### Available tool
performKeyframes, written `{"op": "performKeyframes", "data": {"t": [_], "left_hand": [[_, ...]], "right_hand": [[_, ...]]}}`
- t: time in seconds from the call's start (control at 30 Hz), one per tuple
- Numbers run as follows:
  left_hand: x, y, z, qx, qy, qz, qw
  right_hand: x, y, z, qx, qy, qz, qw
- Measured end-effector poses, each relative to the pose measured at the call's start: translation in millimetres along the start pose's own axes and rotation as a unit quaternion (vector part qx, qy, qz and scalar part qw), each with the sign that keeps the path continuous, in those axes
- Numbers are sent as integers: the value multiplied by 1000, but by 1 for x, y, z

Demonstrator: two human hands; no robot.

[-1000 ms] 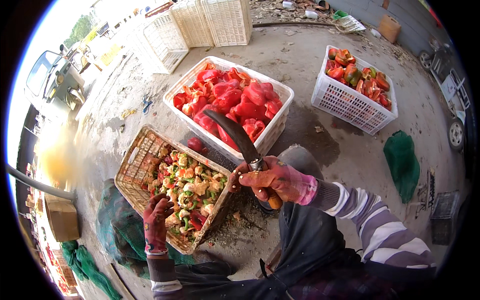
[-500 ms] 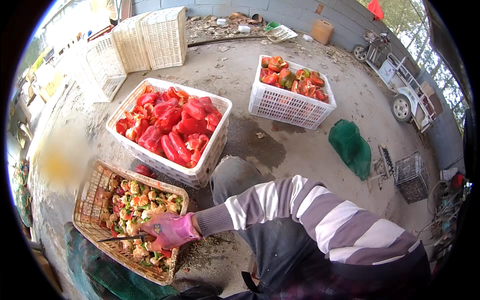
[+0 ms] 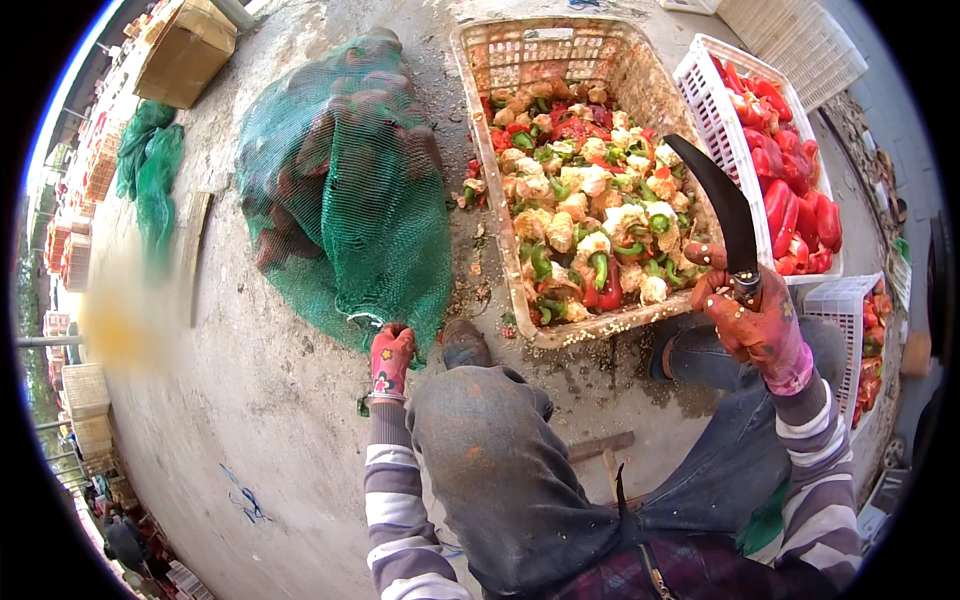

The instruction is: The person sits on the ground and repeatedly cuts red bell peppers with a knife, removing the core and seeds. The cut peppers are placed into a white crate, while the discarded cores and seeds fall into a basket or onto the ground.

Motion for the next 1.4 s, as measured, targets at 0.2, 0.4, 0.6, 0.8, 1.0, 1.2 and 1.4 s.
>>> {"op": "performKeyframes", "data": {"t": [0.2, 0.4, 0.6, 0.8, 1.0, 1.2, 1.4], "left_hand": [[22, 4, -57, 40, 502, -69, 861], [-3, 46, -76, -169, 282, -39, 944], [-27, 78, -80, -272, 1, -14, 962], [-97, 93, -70, -48, -498, 156, 851], [-49, 187, -53, -162, 563, 22, 810], [52, 193, -105, -66, 582, -119, 801], [109, 233, -134, -120, 567, -144, 802]], "right_hand": [[-18, 6, -1, -6, -23, 30, 999], [-36, 16, -5, -11, -51, 73, 996], [-40, 18, -17, 5, -58, 109, 992], [-36, 13, -39, -70, -32, 46, 996], [-28, 16, -39, -72, -57, 14, 996], [-19, 12, -51, -74, -85, 4, 994], [-16, 19, -46, -66, -156, -38, 985]]}}
Point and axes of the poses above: each hand's wrist, its own y-axis towards the middle knuckle, its own x-axis out of the back of the hand, z = x × y, the point moved 10 cm from there along y, towards the middle knuckle, and after that the axes turned 14 degrees about -y, right-handed, at the moved point
